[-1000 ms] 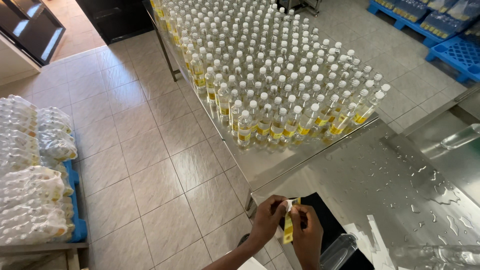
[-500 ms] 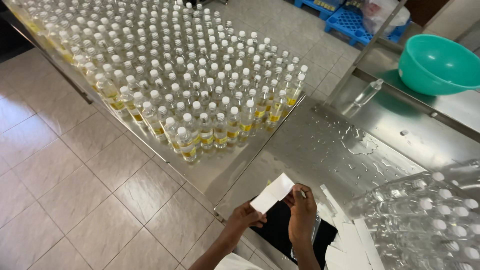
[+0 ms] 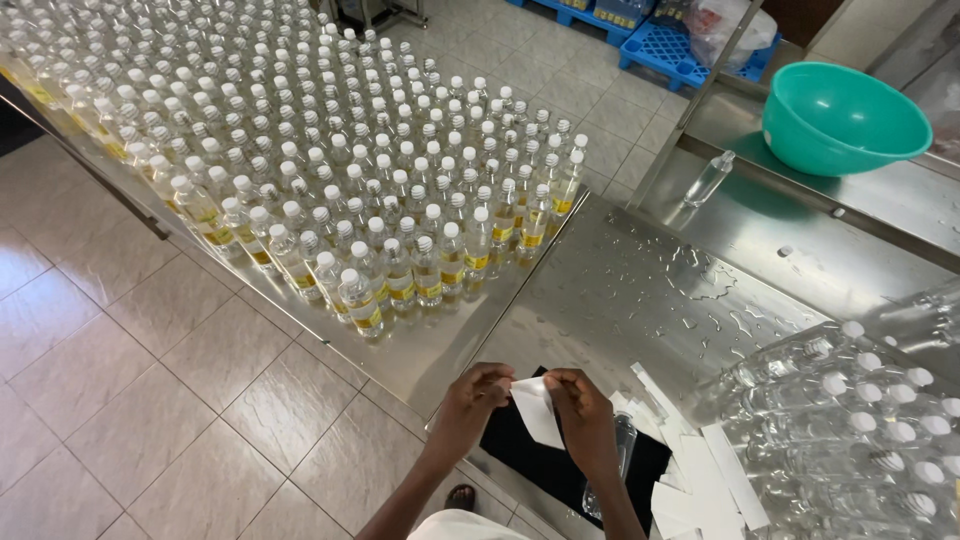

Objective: The person applies yellow labels to clear plastic bottles on a stainless steel table. They peel labels from sheets, wrap them around the bottles, and place the labeled bottles among others on the table.

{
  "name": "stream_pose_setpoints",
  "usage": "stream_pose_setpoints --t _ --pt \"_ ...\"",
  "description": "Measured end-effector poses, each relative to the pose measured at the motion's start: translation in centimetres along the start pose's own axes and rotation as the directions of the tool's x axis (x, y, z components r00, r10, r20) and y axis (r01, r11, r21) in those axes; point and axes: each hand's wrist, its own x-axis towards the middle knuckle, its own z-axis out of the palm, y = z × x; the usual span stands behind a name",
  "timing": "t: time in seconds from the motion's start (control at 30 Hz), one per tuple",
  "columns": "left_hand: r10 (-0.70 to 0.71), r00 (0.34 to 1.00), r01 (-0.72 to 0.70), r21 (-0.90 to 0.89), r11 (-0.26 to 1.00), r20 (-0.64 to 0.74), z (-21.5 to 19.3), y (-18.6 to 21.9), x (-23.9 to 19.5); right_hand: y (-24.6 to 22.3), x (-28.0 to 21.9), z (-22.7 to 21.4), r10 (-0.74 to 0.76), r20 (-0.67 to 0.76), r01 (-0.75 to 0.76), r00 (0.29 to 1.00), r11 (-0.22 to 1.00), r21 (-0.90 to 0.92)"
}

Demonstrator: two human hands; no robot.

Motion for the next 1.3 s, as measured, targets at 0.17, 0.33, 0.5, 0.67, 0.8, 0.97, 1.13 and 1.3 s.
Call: stream_pose_setpoints --t 0.17,0.33,0.5,0.67,0.8,0.97,1.13,1.3 --pt "-0.07 0.997 0.071 -0.049 0.996 0.031 1.4 -1.0 -0.4 -0.9 -0.5 -0.1 -0.032 0.102 0.037 0.994 0.998 -0.052" --pt "-0.106 0.989 0.131 -0.299 0.945 0.101 2.5 -4.0 -1.0 -0.9 -0.9 -1.2 -0.027 0.235 0.061 0.972 0.988 -0.142" --pt "-0.15 0.989 0.146 -0.159 0.976 -0.014 5.8 -1.6 -3.7 0.4 -1.7 -3.3 0.032 0.208 -0.007 0.978 0.992 -0.123" --pt "-0.264 0.961 0.228 -0.293 0.928 -0.087 9.2 -3.9 -4.3 2.6 -4.6 -5.5 -0.149 -0.063 0.144 0.987 0.987 -0.072" --pt "-0.274 0.952 0.205 -0.384 0.9 -0.135 12.3 -2.8 -6.1 4.8 -8.0 -7.8 -0.166 -0.21 0.145 0.963 0.983 -0.115" --pt "-0.185 0.973 0.134 -0.315 0.94 -0.14 16.1 -2.1 -8.1 6.4 -10.5 -9.9 -0.214 -0.026 0.211 0.977 0.975 -0.074" --pt "-0.129 0.986 0.089 -0.324 0.942 -0.105 19.3 -4.1 -9.4 5.8 -11.5 -12.2 -0.055 0.038 0.051 0.998 0.994 0.092" --pt "-0.137 0.987 0.107 -0.288 0.952 -0.084 21.9 -4.9 -10.7 8.1 -12.5 -14.7 -0.046 -0.06 0.05 0.997 0.996 0.071"
